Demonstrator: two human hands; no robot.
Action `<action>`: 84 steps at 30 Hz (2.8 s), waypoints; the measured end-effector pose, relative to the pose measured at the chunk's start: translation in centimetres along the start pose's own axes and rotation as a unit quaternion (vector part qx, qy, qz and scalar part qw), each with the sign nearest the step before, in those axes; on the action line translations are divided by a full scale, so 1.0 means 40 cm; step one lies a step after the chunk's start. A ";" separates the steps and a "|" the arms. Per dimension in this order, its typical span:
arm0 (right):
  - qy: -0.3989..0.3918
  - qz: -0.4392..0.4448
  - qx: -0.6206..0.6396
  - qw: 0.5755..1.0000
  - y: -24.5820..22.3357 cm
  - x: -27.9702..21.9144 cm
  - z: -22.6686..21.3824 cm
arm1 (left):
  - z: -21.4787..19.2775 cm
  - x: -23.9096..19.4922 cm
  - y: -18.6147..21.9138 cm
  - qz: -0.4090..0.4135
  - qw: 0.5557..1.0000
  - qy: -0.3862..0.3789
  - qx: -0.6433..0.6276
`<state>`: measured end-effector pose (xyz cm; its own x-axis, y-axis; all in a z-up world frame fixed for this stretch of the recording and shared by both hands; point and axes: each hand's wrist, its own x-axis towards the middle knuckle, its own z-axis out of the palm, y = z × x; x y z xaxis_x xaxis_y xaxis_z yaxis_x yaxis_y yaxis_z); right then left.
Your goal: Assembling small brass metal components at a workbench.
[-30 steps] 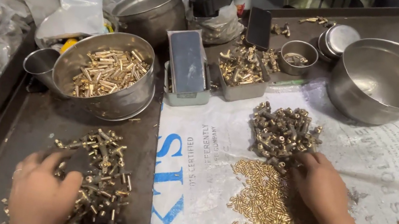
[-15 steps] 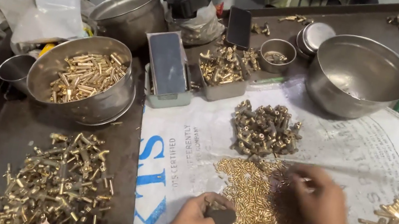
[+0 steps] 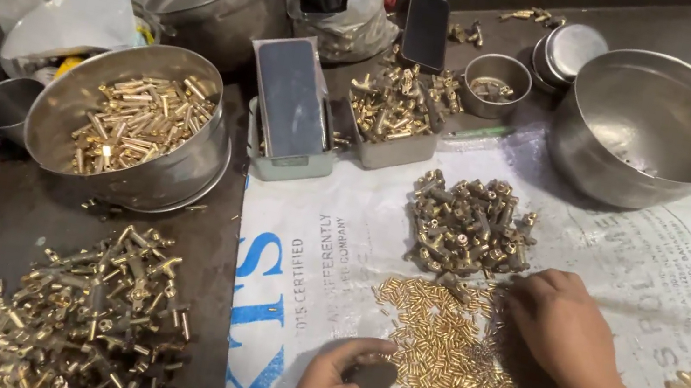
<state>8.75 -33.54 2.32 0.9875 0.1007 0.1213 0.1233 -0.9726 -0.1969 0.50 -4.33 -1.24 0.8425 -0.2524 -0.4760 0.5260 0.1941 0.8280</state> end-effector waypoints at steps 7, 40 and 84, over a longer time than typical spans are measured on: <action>0.027 0.174 0.243 0.954 -0.021 -0.090 -0.056 | -0.033 0.031 -0.064 0.011 0.997 -0.062 0.035; -0.053 0.171 0.636 0.751 -0.218 -0.210 0.051 | 0.006 -0.046 0.005 0.034 0.994 0.000 0.108; -0.009 0.276 0.290 0.916 0.021 -0.179 -0.072 | -0.047 0.011 -0.073 0.147 0.982 -0.045 0.113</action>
<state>1.50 -35.68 4.09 0.9163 -0.3636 -0.1680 -0.3688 -0.6021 -0.7082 -0.44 -3.23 -4.41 0.9348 -0.3016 -0.1877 0.2146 0.0583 0.9750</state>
